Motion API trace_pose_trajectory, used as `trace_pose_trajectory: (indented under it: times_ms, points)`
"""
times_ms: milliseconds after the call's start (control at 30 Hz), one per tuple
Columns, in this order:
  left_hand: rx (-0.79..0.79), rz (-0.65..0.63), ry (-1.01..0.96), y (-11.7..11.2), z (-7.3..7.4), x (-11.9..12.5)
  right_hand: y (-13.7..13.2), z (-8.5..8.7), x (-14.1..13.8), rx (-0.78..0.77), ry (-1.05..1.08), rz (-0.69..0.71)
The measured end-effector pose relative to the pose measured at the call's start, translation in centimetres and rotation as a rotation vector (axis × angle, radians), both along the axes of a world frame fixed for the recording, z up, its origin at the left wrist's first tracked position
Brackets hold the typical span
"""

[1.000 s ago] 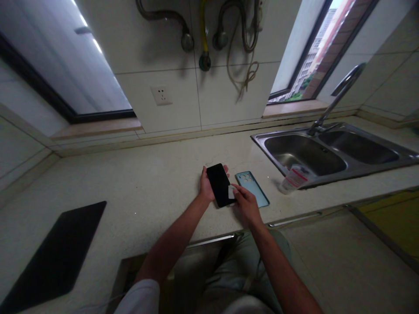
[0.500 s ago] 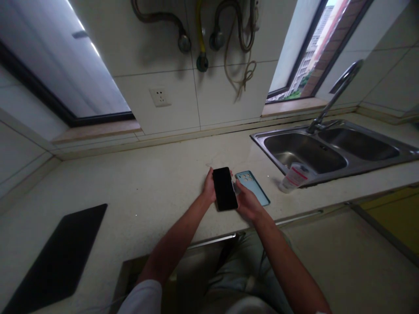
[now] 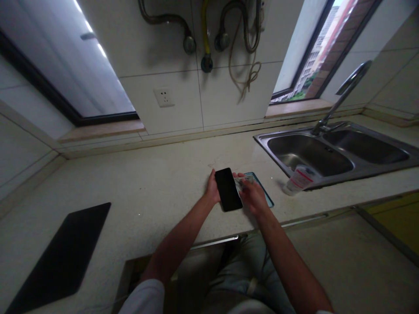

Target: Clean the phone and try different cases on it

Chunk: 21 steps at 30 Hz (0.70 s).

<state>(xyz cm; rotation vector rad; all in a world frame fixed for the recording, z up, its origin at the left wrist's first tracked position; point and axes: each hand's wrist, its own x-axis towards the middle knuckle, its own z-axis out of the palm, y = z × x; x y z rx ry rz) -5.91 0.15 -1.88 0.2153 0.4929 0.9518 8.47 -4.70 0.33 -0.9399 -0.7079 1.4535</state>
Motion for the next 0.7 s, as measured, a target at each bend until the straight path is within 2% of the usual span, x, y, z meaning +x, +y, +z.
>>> trace_pose_trajectory:
  times_ms: [67, 133, 233, 300, 367, 433, 533, 700]
  points:
    - [-0.028, -0.015, -0.009, -0.1, 0.2, 0.0, -0.4, -0.4, -0.1, 0.131, -0.212, -0.084]
    - [-0.067, 0.001, 0.007, -0.3, 0.6, 0.0, -0.3, -0.9, -0.1, 0.353, -0.541, -0.097]
    - [-0.13, 0.054, 0.076, -0.7, 1.1, 0.3, 0.7, -1.2, -0.6, 0.69, -1.048, 0.004]
    - [-0.146, 0.065, 0.089, -0.9, 1.4, 0.4, 1.5, -1.1, -1.2, 0.806, -1.317, 0.079]
    - [-0.135, 0.072, 0.055, -1.0, 1.6, 0.4, 2.0, -1.0, -2.0, 0.856, -1.517, 0.128]
    - [-0.124, 0.074, 0.013, -0.9, 1.7, 0.3, 2.0, -0.9, -2.7, 0.906, -1.633, 0.178]
    - [-0.098, 0.091, -0.017, -0.7, 1.8, -0.1, 0.9, -1.3, -3.3, 0.986, -1.687, 0.264]
    - [-0.086, 0.251, 0.01, -0.1, 1.7, -0.5, -2.4, -2.3, -2.4, 1.097, -1.671, 0.34]
